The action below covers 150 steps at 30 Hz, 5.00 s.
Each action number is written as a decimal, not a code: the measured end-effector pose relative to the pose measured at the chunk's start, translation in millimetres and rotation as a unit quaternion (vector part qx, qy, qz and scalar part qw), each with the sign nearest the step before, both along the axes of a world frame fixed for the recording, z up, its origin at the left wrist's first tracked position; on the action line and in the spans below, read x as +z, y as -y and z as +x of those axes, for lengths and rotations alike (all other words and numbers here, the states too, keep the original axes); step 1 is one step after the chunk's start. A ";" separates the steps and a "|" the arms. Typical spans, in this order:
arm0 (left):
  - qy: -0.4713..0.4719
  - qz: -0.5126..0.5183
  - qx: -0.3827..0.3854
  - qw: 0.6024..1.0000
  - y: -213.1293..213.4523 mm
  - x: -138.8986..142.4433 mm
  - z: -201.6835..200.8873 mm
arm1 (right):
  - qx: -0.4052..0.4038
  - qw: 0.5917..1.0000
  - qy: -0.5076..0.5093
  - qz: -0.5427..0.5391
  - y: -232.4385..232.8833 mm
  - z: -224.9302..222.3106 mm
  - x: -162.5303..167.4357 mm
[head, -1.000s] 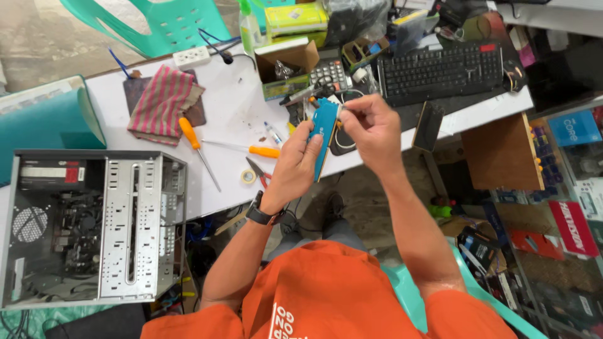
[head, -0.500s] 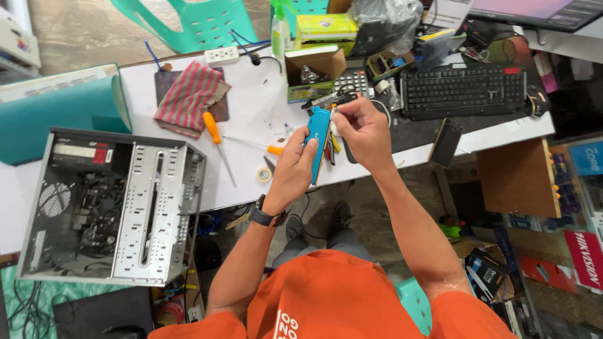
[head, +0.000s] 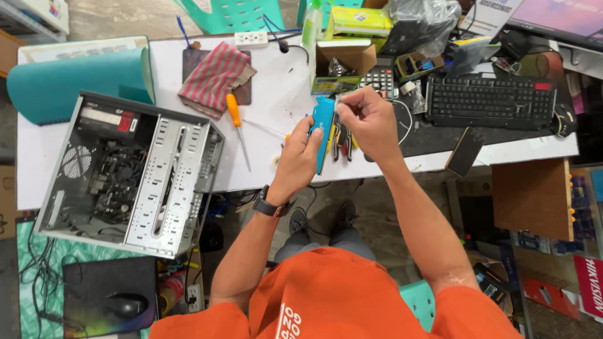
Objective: The person works on an open desktop computer case on a workbench, removing a blue RAM module from the motherboard. They carry the module to a black bag on a chair, place it inside, then return to the bench and brush dust from the computer's interior components with a paintbrush.
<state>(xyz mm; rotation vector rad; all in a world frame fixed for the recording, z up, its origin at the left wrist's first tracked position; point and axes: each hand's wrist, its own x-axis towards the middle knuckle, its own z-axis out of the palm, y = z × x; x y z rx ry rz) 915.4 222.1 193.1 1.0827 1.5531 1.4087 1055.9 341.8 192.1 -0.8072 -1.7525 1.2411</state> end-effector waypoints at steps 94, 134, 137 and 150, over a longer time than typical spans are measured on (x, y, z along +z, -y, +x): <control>0.102 0.231 0.043 0.967 -11.5 -33.8 -60.5 | 0.102 0.922 -0.192 -0.319 33.7 -8.8 -29.2; 0.088 0.055 0.002 0.995 25.1 8.1 -44.1 | 0.070 0.994 -0.059 -0.057 41.4 -20.7 14.9; 0.081 0.074 0.002 0.994 25.8 10.8 -44.2 | 0.044 0.998 -0.026 -0.039 37.4 -22.0 17.3; 0.136 0.081 0.031 0.987 16.0 3.7 -48.8 | 0.055 0.997 0.045 -0.022 66.0 -27.2 6.9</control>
